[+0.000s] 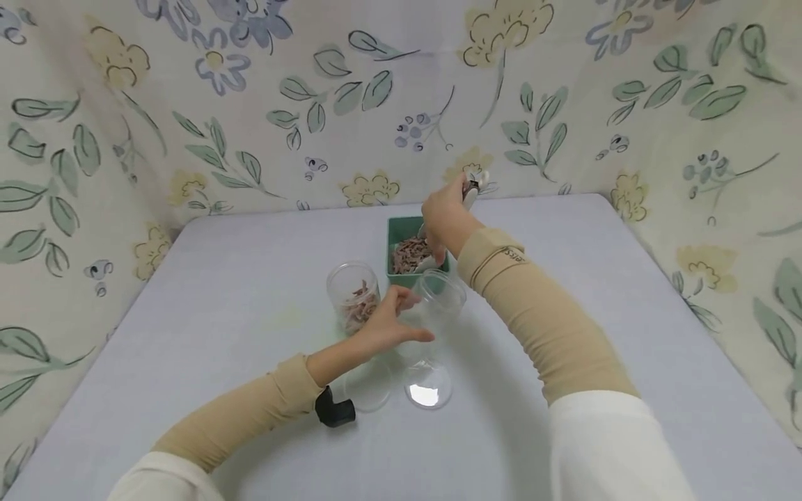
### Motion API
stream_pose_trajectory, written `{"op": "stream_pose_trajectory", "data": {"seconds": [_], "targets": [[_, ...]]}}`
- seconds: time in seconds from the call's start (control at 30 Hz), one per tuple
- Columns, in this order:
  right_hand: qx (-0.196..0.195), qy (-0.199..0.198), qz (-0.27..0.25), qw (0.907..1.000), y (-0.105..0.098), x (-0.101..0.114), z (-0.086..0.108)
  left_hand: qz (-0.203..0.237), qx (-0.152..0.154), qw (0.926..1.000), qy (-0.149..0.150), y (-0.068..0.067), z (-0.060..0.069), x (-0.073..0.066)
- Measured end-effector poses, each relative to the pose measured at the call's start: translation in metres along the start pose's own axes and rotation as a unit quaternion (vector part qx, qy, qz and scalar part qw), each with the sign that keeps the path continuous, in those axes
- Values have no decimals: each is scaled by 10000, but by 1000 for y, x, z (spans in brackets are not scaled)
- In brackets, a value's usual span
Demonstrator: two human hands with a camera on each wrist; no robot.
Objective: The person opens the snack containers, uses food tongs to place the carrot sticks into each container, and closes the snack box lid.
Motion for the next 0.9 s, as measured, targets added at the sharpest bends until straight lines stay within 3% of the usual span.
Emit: {"op": "stream_pose_trajectory", "data": {"seconds": [0.37, 0.9], "targets": [[-310, -442, -290, 9981, 10, -8, -3, -16, -322, 9992, -215, -1, 2, 1], [-1182, -816, -386, 9889, 32, -3, -5, 30, -367, 9992, -125, 4, 2, 3]]}}
Point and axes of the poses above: each hand's wrist, its own z-axis away from the middle knuckle, its own y-axis out of the palm, x = y × z, the point moved 4 cm from there along -z, towards the middle knuckle, and after that the axes turned 7 degrees about x, right-handed, at the moved point
